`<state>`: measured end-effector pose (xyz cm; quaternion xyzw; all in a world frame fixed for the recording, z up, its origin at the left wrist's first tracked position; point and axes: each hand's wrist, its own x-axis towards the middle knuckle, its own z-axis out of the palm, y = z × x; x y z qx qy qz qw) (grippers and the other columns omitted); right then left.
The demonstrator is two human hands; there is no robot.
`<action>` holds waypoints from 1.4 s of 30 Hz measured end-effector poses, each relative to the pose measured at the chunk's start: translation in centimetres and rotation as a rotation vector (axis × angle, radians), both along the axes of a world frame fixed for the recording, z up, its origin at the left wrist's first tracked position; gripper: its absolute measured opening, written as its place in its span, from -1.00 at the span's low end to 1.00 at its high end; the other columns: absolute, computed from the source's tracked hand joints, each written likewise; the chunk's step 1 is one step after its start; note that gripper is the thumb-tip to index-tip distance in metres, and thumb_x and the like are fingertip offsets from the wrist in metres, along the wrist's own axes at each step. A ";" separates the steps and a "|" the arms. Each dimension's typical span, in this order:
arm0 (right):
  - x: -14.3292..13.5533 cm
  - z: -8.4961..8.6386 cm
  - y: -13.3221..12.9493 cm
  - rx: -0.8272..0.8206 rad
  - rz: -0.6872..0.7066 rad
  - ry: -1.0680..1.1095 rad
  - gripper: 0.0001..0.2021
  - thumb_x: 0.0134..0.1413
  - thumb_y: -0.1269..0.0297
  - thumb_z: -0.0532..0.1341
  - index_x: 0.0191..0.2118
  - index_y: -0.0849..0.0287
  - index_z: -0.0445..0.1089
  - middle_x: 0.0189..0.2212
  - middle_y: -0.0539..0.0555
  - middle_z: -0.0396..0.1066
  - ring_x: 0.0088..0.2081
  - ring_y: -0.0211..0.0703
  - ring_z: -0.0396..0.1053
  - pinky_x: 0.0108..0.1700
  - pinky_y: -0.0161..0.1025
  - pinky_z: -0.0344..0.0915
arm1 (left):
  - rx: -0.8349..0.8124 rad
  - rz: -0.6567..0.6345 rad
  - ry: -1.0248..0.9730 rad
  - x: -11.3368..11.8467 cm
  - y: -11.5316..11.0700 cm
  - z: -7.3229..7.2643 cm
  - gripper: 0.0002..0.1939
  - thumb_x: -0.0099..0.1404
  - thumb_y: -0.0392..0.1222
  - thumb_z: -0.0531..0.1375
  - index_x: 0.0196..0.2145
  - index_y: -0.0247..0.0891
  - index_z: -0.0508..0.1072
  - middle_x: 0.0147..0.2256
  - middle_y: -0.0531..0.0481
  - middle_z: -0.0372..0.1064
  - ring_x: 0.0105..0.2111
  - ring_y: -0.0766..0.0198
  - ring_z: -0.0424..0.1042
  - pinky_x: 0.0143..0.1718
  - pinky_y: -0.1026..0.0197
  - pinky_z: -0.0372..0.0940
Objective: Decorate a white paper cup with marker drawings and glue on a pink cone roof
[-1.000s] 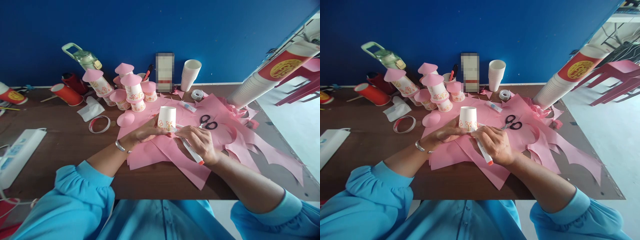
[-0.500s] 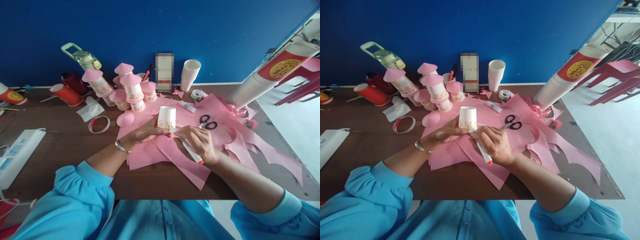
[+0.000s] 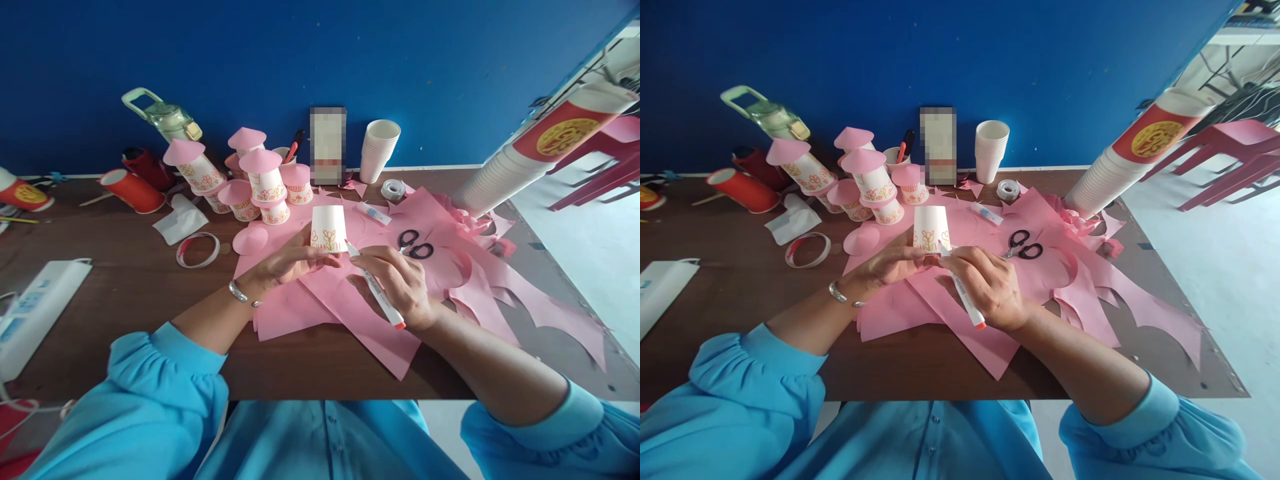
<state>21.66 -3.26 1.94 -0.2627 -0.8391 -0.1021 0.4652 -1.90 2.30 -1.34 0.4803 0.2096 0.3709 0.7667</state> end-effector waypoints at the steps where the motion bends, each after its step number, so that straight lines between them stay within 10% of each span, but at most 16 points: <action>1: 0.0 0.0 0.0 -0.009 0.001 -0.001 -0.75 0.43 0.37 0.25 0.15 0.15 0.36 -0.19 0.12 0.57 -0.26 -0.12 0.58 -0.31 -0.23 0.54 | -0.004 -0.011 -0.011 0.0 0.1 -0.1 -0.55 0.38 -0.20 0.35 0.20 -0.13 0.48 0.04 -0.15 0.60 -0.04 0.12 0.65 0.05 0.07 0.53; 15: -0.3 -0.5 -0.1 -0.008 0.094 -0.040 -0.78 0.44 0.40 0.26 0.13 0.23 0.38 -0.15 0.20 0.61 -0.10 -0.08 0.67 -0.18 -0.24 0.63 | 0.001 -0.013 0.075 0.9 -0.5 1.2 -0.31 0.18 -0.20 0.53 0.23 -0.10 0.45 -0.15 -0.04 0.56 -0.17 0.18 0.58 -0.08 0.13 0.47; 30: -0.3 -0.7 0.1 -0.015 0.108 -0.010 -0.75 0.37 0.40 0.32 0.09 0.27 0.41 -0.18 0.24 0.58 -0.06 0.06 0.65 -0.07 -0.05 0.66 | 0.030 -0.071 0.076 1.0 -0.2 1.3 -0.68 0.32 -0.15 0.44 0.00 -0.22 0.59 -0.03 -0.14 0.62 0.04 0.07 0.61 0.04 0.13 0.48; 42: -0.6 -1.0 -0.2 -0.046 0.177 -0.007 -0.74 0.39 0.38 0.32 0.12 0.24 0.41 -0.18 0.20 0.60 0.03 0.07 0.66 -0.01 -0.07 0.68 | 0.031 -0.032 0.137 1.1 -0.7 2.0 -0.47 0.18 -0.11 0.53 0.06 -0.17 0.51 -0.15 -0.04 0.58 -0.15 0.20 0.56 -0.12 0.17 0.44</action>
